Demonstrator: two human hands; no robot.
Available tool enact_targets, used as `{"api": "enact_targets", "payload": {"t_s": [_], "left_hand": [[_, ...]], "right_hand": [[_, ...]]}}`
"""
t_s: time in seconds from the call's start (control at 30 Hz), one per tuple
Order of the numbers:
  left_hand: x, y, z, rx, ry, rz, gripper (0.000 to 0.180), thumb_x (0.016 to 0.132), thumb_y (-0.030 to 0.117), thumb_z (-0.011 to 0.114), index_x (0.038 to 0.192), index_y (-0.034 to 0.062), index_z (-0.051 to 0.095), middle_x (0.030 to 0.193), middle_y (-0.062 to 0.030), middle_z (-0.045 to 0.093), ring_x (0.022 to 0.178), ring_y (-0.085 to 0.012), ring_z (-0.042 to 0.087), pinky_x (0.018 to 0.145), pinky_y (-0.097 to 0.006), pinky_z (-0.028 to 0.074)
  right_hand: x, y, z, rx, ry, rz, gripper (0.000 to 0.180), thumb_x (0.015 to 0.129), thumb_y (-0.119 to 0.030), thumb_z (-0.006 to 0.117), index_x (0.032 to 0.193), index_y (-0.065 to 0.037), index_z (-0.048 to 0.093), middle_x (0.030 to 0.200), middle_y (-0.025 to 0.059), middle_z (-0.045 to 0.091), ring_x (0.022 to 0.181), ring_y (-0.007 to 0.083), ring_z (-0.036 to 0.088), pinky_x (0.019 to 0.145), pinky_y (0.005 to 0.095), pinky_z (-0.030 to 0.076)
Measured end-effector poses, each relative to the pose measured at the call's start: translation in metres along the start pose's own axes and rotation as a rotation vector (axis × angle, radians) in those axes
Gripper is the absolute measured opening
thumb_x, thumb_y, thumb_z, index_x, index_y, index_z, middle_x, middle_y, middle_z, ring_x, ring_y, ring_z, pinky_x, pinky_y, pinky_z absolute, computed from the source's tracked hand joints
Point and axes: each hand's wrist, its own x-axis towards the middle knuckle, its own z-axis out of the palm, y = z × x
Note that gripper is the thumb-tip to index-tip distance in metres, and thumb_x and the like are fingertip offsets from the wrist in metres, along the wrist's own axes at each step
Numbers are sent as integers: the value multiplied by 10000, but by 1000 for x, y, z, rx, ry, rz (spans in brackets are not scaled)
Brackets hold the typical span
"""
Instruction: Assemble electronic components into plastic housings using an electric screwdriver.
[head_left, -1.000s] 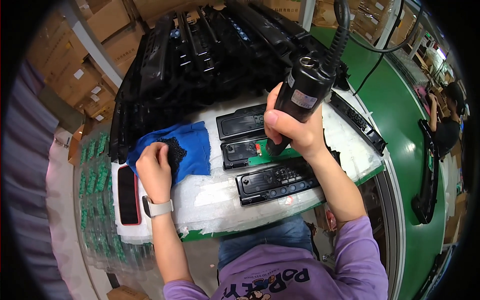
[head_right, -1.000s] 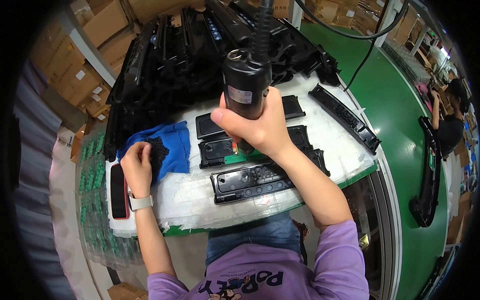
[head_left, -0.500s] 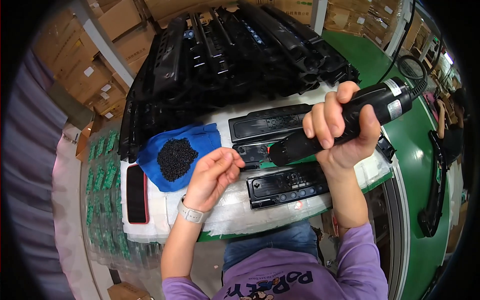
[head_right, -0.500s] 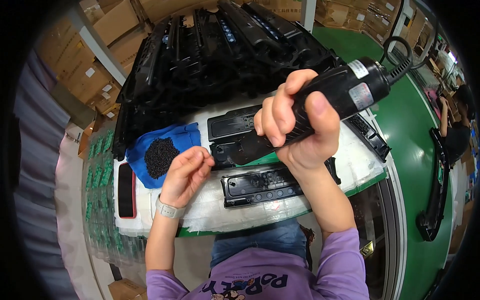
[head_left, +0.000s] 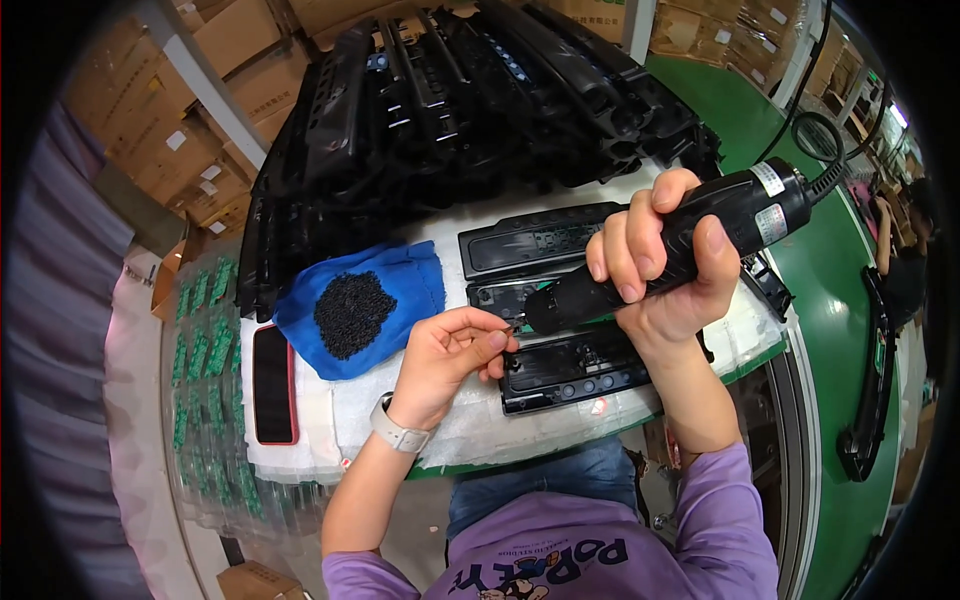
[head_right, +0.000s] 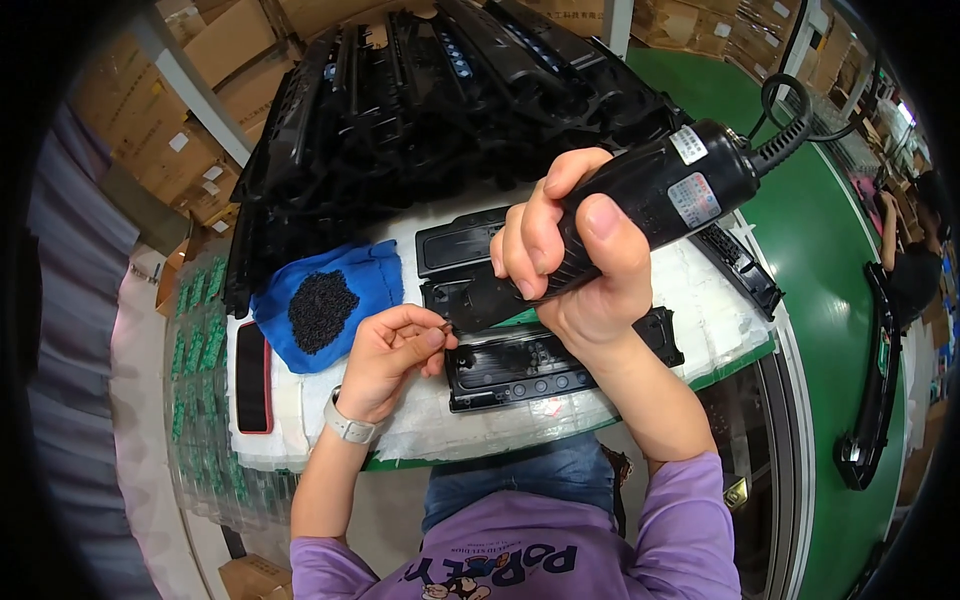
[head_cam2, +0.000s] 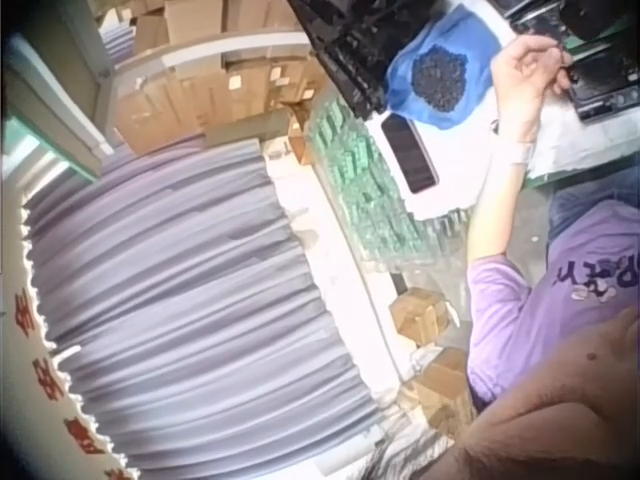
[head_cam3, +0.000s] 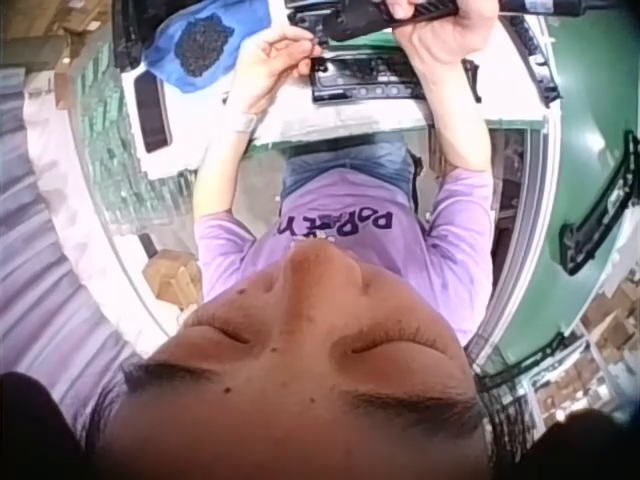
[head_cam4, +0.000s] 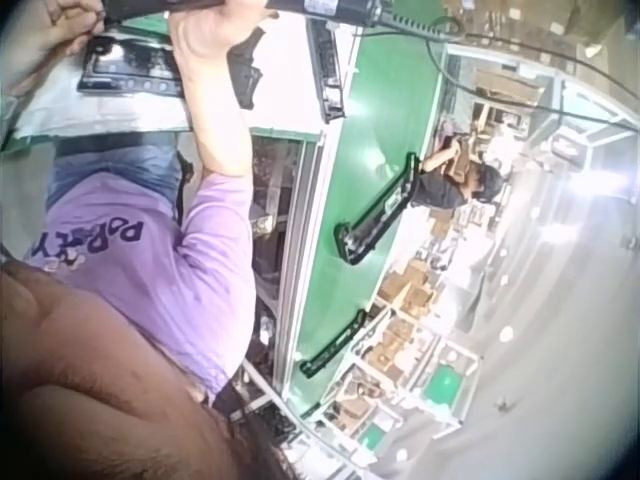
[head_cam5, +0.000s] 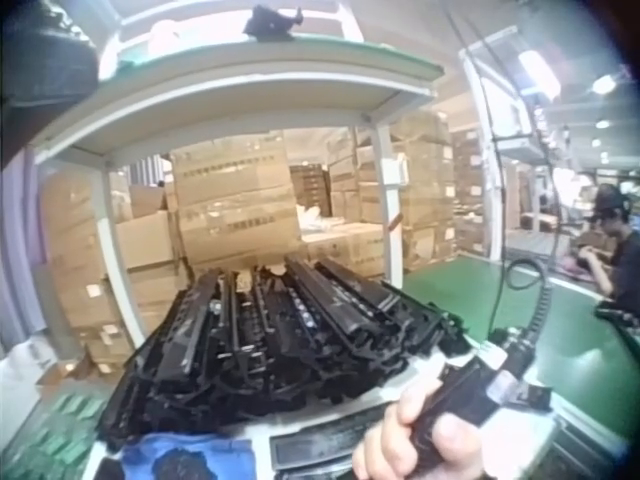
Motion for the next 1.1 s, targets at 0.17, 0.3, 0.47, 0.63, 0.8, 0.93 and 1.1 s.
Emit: {"api": "enact_targets", "payload": {"t_s": [0.17, 0.3, 0.47, 0.63, 0.8, 0.93, 1.1], "left_hand": [[1, -3, 3, 62, 8, 61, 121, 881, 50, 625, 986, -9, 625, 849, -95, 686, 625, -93, 609, 553, -198, 471], [3, 0, 7, -98, 21, 14, 129, 878, 33, 619, 1000, -11, 618, 843, -102, 684, 626, -101, 611, 557, -200, 476], [10, 10, 10, 181, 42, -11, 188, 878, 17, 600, 1061, -28, 609, 810, -80, 665, 610, -94, 588, 567, -209, 483], [42, 27, 3, 133, 109, 14, 169, 935, 71, 526, 1014, -32, 632, 817, -48, 638, 673, -82, 594, 613, -206, 493], [60, 20, 12, 54, 36, 11, 150, 879, 84, 630, 980, -26, 641, 799, -46, 641, 641, -75, 590, 600, -204, 493], [61, -3, 10, 113, 29, 55, 129, 867, 42, 624, 970, -35, 624, 805, -53, 644, 677, -82, 612, 617, -201, 499], [57, -13, 7, 155, 3, 158, 148, 878, 26, 592, 1009, -44, 600, 834, -67, 647, 714, -99, 628, 648, -208, 503]], "right_hand": [[0, -1, 7, -64, 79, 35, 318, 914, -352, 492, 1013, -50, 485, 600, 10, 468, 435, 121, 431, 534, 323, 423], [6, -4, 9, -35, 180, 22, 302, 919, -342, 478, 1002, -52, 492, 594, 10, 461, 442, 121, 427, 534, 322, 421], [30, -14, -1, -201, 156, 230, 241, 915, -268, 469, 993, -42, 498, 594, 21, 461, 437, 125, 434, 518, 309, 421], [36, -4, -6, -600, 70, 291, 249, 817, -162, 580, 960, 11, 473, 544, 55, 461, 411, 130, 428, 444, 272, 382], [35, 10, -9, -622, 92, 306, 256, 812, -165, 590, 945, 19, 471, 544, 58, 466, 410, 133, 432, 436, 270, 383], [34, 14, -10, -607, 105, 308, 243, 806, -149, 601, 929, 20, 478, 543, 59, 475, 411, 132, 438, 434, 266, 385], [33, 22, 1, -673, 60, 360, 210, 772, -136, 648, 815, 2, 496, 558, 65, 504, 424, 125, 464, 420, 239, 379]]}}
